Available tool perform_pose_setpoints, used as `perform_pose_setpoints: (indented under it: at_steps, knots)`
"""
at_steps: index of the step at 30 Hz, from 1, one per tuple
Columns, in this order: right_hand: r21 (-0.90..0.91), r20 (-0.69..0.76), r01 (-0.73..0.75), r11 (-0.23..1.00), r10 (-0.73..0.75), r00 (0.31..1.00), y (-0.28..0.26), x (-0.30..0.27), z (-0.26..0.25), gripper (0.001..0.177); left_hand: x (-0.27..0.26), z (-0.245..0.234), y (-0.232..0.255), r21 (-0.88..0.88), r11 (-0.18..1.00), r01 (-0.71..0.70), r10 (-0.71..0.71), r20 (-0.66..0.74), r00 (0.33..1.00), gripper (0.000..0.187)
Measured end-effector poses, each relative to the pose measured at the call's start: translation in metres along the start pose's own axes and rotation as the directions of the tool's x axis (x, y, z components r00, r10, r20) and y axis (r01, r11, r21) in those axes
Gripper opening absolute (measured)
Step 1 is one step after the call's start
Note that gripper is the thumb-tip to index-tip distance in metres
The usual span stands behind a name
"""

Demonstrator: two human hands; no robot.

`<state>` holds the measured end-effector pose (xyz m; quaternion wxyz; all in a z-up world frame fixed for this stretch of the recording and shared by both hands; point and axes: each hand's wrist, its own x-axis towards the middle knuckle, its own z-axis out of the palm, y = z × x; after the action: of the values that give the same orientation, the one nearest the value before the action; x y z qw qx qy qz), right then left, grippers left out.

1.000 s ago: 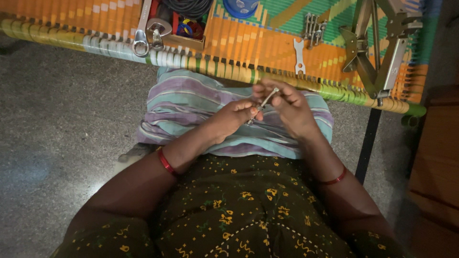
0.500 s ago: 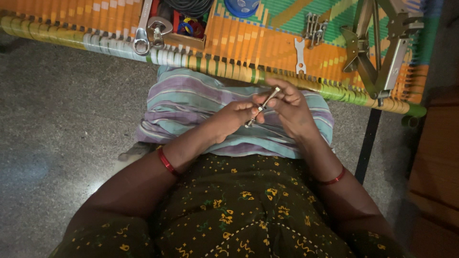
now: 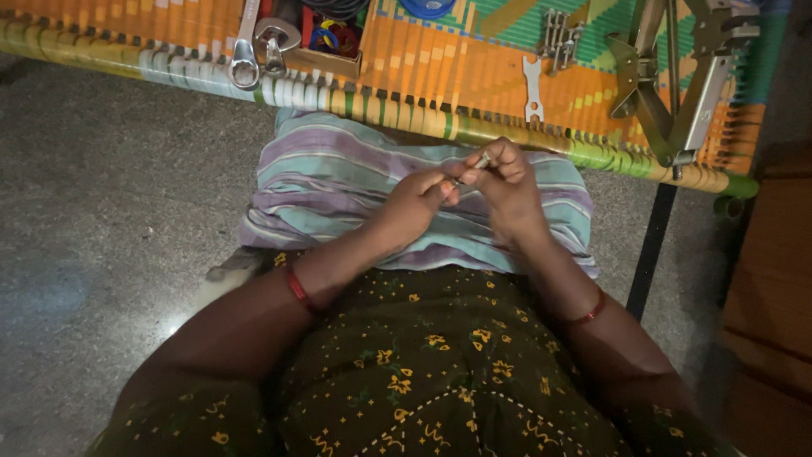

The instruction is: The person sits on a woven cot and repeatedly assembles small metal components by hand, inserting pins or screws into cylindrical parts. They handle the parts one at a time, occasionally placing them into a blue plastic cup on the cot.

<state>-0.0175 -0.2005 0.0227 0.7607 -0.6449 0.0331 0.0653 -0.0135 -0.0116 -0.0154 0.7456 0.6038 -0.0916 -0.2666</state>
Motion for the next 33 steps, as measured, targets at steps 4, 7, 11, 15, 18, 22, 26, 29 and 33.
perform_pose_setpoints:
  at_steps: [4,7,11,15,18,22,26,29,33]
  knots:
    - [0.074,-0.068,-0.014,0.997,0.019,0.997,0.008,-0.001,0.009,0.018,0.003,-0.001,-0.001,0.280,0.960,-0.026,0.050,-0.079,0.996,0.027]
    - [0.137,-0.082,-0.025,0.990,0.037,0.996,0.013,0.000,0.010,0.019,0.003,-0.001,0.002,0.344,0.939,0.025,0.010,-0.100,0.995,0.028]
    - [0.137,-0.097,-0.025,0.990,0.038,0.995,0.022,0.002,0.005,0.022,0.001,-0.003,0.015,0.359,0.933,-0.012,0.047,-0.087,0.995,0.024]
    - [0.155,-0.077,-0.062,0.986,0.074,0.994,0.024,0.004,0.002,0.019,-0.001,-0.004,0.026,0.442,0.889,0.117,-0.068,-0.126,0.990,0.027]
    - [0.136,-0.055,-0.146,0.980,0.155,0.986,0.016,0.006,0.001,0.017,0.000,-0.007,0.022,0.410,0.893,0.187,-0.147,-0.126,0.981,0.025]
    - [0.156,0.039,-0.218,0.963,0.215,0.976,-0.003,0.011,-0.001,0.027,0.006,-0.010,-0.002,0.115,0.977,0.177,-0.171,-0.065,0.983,0.028]
    - [0.082,0.105,-0.308,0.948,0.300,0.948,-0.017,0.013,0.000,0.035,0.015,-0.013,-0.023,-0.087,0.960,0.267,-0.269,-0.014,0.963,0.031]
    - [0.001,0.161,-0.301,0.954,0.297,0.941,-0.017,0.010,0.001,0.035,0.017,-0.014,-0.025,-0.186,0.936,0.298,-0.298,0.026,0.954,0.031]
    - [-0.010,0.183,-0.319,0.948,0.315,0.931,-0.017,0.011,0.000,0.035,0.014,-0.016,-0.010,-0.207,0.904,0.373,-0.371,0.052,0.927,0.031]
